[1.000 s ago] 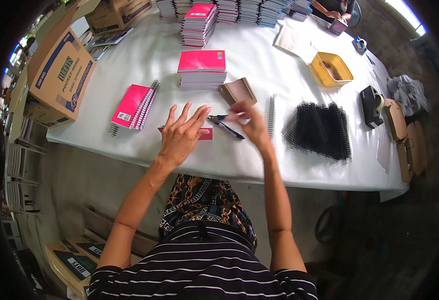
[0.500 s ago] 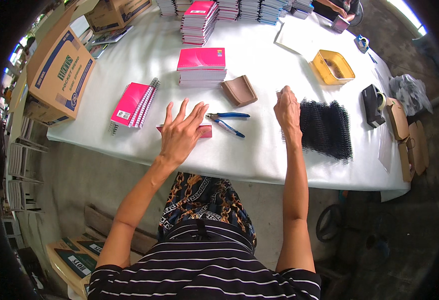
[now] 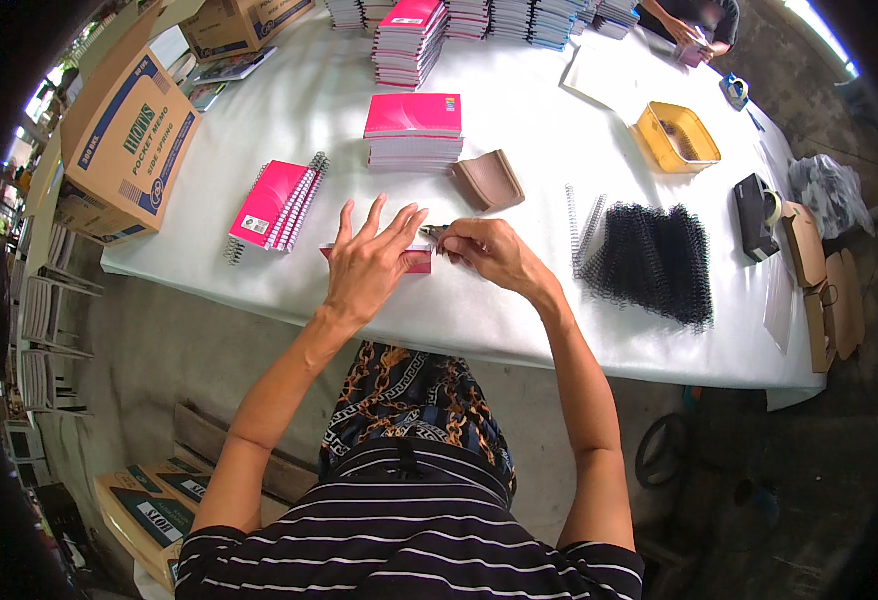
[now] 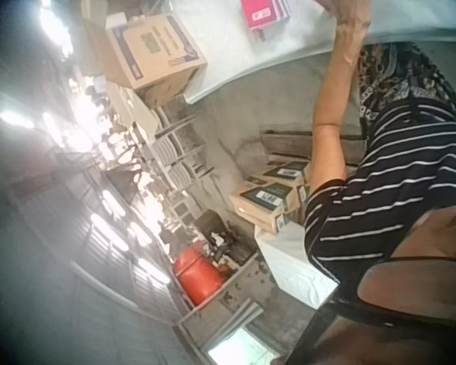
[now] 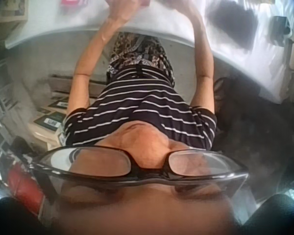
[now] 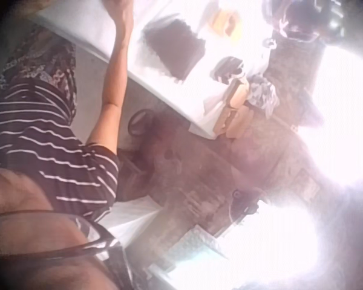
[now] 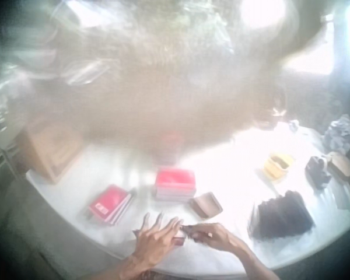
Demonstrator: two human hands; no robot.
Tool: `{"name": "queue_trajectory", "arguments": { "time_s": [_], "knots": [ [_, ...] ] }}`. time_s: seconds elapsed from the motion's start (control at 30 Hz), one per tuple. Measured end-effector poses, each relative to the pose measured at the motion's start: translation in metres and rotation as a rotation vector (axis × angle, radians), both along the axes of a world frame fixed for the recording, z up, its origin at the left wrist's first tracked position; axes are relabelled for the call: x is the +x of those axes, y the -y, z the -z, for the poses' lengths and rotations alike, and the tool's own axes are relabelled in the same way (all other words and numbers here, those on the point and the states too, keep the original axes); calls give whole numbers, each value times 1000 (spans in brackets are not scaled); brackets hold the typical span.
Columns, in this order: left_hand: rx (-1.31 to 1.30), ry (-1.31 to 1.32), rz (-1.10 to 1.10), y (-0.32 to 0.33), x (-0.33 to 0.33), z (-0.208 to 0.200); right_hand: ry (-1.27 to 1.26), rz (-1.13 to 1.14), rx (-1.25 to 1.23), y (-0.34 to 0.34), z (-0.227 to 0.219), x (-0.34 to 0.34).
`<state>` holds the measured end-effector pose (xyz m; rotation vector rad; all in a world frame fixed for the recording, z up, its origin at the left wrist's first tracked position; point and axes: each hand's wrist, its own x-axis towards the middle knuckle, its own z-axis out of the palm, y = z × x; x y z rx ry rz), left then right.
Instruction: The person binds spiral notebooks by hand, sliding a wire spiral through the punched holes of a stack of paper and a pink cover, then using a pair of pliers to secure the ends of the wire.
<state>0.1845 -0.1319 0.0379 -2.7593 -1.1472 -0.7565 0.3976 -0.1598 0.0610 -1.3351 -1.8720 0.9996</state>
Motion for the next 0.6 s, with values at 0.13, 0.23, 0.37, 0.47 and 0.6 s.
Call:
{"name": "queue_trajectory", "arguments": {
  "time_s": [0.13,0.23,0.37,0.47,0.6],
  "knots": [
    [-20,13,-1,0,-1,0,126,17,64,2,-8,-9],
    [-2,-57,-5,-1,0,-2,229,7,286,4,-4,-10],
    [-14,-20,26,-2,2,-4,274,52,293,9,-10,-22],
    [-75,-61,83,-4,0,-10,192,-29,153,4,-14,-26],
    [-286,-222,155,-10,-1,-18,409,-37,191,-20,-6,16]
  ]
}}
